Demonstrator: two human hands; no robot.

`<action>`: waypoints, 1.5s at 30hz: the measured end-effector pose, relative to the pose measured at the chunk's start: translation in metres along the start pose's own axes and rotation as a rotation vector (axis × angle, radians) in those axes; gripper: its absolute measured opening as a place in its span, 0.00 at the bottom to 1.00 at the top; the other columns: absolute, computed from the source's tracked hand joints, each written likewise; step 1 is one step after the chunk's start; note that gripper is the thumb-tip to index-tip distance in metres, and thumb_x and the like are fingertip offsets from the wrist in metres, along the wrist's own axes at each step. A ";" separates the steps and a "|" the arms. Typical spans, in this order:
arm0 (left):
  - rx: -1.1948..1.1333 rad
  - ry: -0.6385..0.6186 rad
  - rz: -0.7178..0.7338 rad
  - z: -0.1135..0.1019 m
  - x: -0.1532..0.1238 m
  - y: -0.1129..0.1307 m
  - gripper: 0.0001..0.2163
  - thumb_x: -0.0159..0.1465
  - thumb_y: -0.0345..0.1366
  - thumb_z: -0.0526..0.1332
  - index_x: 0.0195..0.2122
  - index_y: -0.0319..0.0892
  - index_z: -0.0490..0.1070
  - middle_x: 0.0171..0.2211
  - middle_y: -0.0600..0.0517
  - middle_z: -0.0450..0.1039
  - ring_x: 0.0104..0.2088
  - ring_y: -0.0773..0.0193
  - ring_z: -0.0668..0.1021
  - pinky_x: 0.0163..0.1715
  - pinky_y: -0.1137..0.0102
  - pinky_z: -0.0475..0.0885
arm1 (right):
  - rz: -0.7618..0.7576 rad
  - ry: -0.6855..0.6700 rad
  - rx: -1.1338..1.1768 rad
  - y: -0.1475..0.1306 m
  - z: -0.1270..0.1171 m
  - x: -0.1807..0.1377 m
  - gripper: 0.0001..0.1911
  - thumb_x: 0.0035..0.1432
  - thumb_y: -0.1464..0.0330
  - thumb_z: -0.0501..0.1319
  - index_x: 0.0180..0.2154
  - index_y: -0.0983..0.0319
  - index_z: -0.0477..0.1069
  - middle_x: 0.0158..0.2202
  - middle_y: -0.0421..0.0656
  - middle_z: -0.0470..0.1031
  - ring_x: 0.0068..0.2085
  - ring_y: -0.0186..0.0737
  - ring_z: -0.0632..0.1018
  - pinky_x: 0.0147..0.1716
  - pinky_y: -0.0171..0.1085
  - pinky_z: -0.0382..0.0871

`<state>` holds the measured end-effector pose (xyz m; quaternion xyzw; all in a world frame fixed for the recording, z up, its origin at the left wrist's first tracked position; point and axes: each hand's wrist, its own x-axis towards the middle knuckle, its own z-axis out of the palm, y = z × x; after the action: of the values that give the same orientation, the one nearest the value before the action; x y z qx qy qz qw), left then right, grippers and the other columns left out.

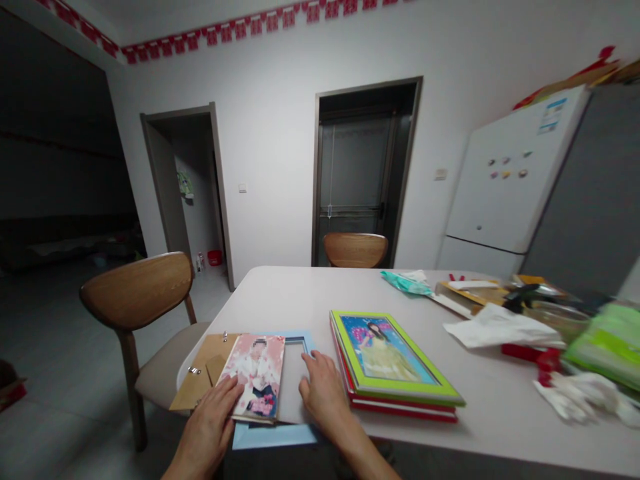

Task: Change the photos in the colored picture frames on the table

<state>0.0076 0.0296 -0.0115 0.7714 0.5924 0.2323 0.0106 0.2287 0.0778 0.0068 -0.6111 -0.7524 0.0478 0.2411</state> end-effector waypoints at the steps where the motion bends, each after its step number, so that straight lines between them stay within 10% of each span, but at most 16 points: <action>1: -0.003 0.001 0.004 0.000 0.001 -0.001 0.22 0.51 0.25 0.49 0.48 0.45 0.64 0.50 0.49 0.64 0.51 0.57 0.65 0.51 0.58 0.60 | -0.022 -0.006 0.049 -0.004 -0.003 0.000 0.23 0.48 0.74 0.49 0.48 0.70 0.63 0.49 0.52 0.65 0.50 0.44 0.64 0.51 0.39 0.53; 14: -0.503 0.307 -0.298 -0.028 0.013 0.006 0.17 0.55 0.38 0.49 0.43 0.43 0.68 0.43 0.50 0.71 0.45 0.57 0.71 0.46 0.64 0.65 | -0.075 -0.105 0.640 -0.035 0.005 -0.003 0.19 0.49 0.68 0.50 0.42 0.68 0.69 0.37 0.49 0.73 0.37 0.39 0.73 0.40 0.37 0.64; 18: -0.786 0.408 -0.478 -0.029 0.016 0.025 0.18 0.55 0.44 0.51 0.39 0.38 0.69 0.38 0.47 0.74 0.43 0.54 0.72 0.43 0.64 0.66 | 0.166 -0.170 1.016 -0.047 0.016 0.006 0.24 0.49 0.62 0.52 0.48 0.68 0.61 0.32 0.46 0.73 0.30 0.36 0.74 0.30 0.35 0.66; 23: -1.108 0.242 -0.395 -0.010 0.016 0.054 0.19 0.53 0.46 0.54 0.40 0.38 0.68 0.39 0.46 0.73 0.44 0.55 0.71 0.43 0.66 0.66 | 0.415 -0.068 1.492 -0.051 0.012 0.018 0.33 0.50 0.63 0.51 0.56 0.63 0.41 0.31 0.42 0.72 0.26 0.31 0.73 0.26 0.31 0.67; 28: -1.147 0.249 -0.344 0.000 0.014 0.047 0.26 0.54 0.42 0.54 0.53 0.37 0.53 0.52 0.42 0.61 0.51 0.59 0.65 0.49 0.66 0.61 | 0.385 0.062 1.131 -0.018 -0.012 0.031 0.35 0.47 0.71 0.46 0.57 0.70 0.38 0.31 0.43 0.72 0.24 0.33 0.72 0.22 0.30 0.64; 33: -0.674 0.125 -0.267 -0.002 0.009 0.037 0.23 0.51 0.36 0.56 0.49 0.36 0.60 0.53 0.43 0.60 0.53 0.58 0.62 0.53 0.61 0.55 | 0.304 -0.009 0.681 0.013 -0.016 0.043 0.28 0.42 0.76 0.47 0.50 0.70 0.59 0.24 0.42 0.72 0.21 0.32 0.70 0.20 0.29 0.60; 45: -0.165 -0.174 0.064 -0.002 0.006 0.050 0.22 0.50 0.38 0.59 0.47 0.40 0.63 0.52 0.43 0.61 0.53 0.56 0.62 0.53 0.53 0.52 | 0.152 0.052 0.398 -0.001 0.008 0.038 0.21 0.45 0.77 0.48 0.42 0.67 0.67 0.38 0.49 0.73 0.38 0.38 0.72 0.37 0.31 0.61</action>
<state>0.0536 0.0199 0.0073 0.8035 0.5433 0.2128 0.1181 0.2191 0.1146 0.0120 -0.6074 -0.6733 0.1979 0.3722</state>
